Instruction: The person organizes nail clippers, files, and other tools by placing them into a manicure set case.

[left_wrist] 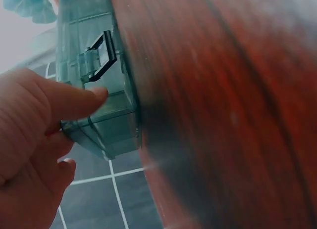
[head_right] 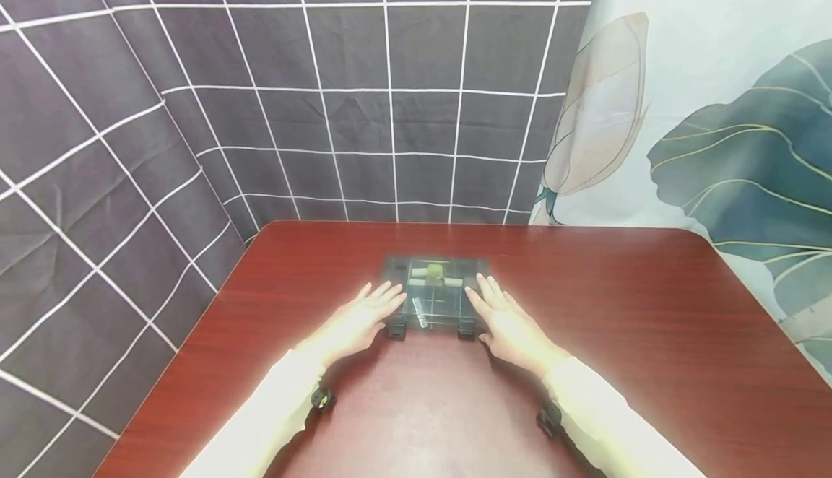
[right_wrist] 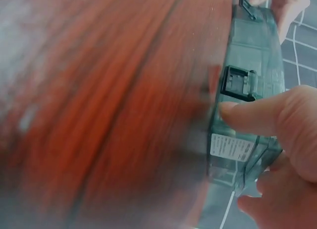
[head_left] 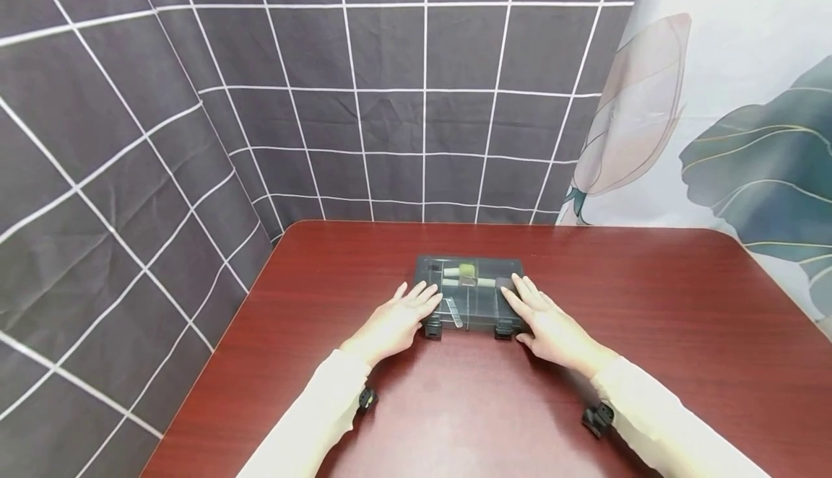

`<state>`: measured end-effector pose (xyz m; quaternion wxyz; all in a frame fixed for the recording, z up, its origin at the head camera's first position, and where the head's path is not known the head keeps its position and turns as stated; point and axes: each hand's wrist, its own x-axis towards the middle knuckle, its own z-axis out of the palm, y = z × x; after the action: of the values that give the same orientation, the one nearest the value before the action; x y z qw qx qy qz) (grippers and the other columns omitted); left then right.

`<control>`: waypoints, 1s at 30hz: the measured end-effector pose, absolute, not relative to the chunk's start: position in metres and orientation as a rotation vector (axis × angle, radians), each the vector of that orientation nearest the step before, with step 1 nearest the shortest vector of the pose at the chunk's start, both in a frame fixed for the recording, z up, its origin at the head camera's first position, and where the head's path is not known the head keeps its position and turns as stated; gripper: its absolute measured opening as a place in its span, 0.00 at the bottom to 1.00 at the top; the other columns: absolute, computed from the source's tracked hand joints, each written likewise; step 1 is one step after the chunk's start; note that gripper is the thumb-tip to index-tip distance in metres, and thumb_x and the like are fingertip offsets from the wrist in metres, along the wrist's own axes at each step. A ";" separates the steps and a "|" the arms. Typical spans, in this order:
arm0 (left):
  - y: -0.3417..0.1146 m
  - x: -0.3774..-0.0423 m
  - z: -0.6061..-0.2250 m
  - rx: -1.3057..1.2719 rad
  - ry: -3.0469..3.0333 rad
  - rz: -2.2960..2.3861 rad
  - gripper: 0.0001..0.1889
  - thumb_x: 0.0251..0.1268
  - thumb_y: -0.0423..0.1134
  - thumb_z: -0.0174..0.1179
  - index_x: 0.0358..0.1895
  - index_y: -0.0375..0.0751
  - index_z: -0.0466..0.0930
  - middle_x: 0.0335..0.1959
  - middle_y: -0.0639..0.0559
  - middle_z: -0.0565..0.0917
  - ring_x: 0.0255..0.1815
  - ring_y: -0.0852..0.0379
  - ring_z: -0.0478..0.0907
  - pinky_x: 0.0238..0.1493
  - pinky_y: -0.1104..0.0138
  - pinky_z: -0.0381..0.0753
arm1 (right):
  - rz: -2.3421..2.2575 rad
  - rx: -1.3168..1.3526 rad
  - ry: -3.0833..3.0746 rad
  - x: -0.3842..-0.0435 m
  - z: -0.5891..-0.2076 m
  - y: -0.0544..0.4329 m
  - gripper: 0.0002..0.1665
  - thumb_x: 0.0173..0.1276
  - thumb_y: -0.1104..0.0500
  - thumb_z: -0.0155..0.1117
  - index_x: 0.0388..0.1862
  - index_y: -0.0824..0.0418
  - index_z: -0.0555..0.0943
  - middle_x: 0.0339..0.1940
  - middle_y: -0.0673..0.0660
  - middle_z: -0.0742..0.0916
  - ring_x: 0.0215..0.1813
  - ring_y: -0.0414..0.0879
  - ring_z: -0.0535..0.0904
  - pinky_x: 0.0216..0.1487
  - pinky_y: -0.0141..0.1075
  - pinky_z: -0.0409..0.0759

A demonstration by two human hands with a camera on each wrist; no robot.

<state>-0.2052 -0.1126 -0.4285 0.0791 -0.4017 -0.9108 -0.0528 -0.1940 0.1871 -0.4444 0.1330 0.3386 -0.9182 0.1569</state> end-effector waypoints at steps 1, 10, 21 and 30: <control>-0.111 -0.206 -0.428 -1.193 -2.720 -0.097 0.31 0.55 0.27 0.60 0.66 0.39 0.66 0.66 0.44 0.67 0.68 0.47 0.60 0.65 0.53 0.57 | 0.435 0.991 -2.661 -0.194 -0.444 0.187 0.49 0.42 0.69 0.75 0.65 0.72 0.65 0.66 0.75 0.64 0.66 0.70 0.58 0.59 0.58 0.63; -0.103 -0.206 -0.429 -1.114 -2.751 0.081 0.36 0.54 0.34 0.64 0.69 0.42 0.62 0.68 0.48 0.65 0.68 0.52 0.60 0.65 0.63 0.60 | 0.398 0.912 -2.740 -0.196 -0.444 0.178 0.47 0.45 0.70 0.72 0.65 0.76 0.63 0.66 0.72 0.66 0.67 0.68 0.57 0.59 0.57 0.64; -0.105 -0.210 -0.434 -1.131 -2.836 -0.136 0.37 0.53 0.33 0.64 0.69 0.40 0.61 0.69 0.47 0.63 0.70 0.50 0.57 0.66 0.64 0.56 | 0.552 0.870 -2.794 -0.196 -0.447 0.178 0.48 0.49 0.63 0.74 0.67 0.73 0.62 0.68 0.69 0.64 0.69 0.67 0.52 0.62 0.54 0.61; -0.110 -0.211 -0.432 -1.179 -2.797 -0.478 0.30 0.62 0.43 0.60 0.66 0.34 0.66 0.66 0.41 0.66 0.68 0.45 0.59 0.64 0.59 0.61 | 0.761 0.836 -2.814 -0.195 -0.445 0.179 0.45 0.57 0.53 0.70 0.67 0.73 0.62 0.70 0.68 0.63 0.71 0.66 0.48 0.62 0.54 0.60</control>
<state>-0.2107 -0.1096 -0.4322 0.0342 -0.3836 -0.9097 -0.1556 -0.1948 0.1788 -0.4445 0.0546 0.2753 -0.9265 0.2507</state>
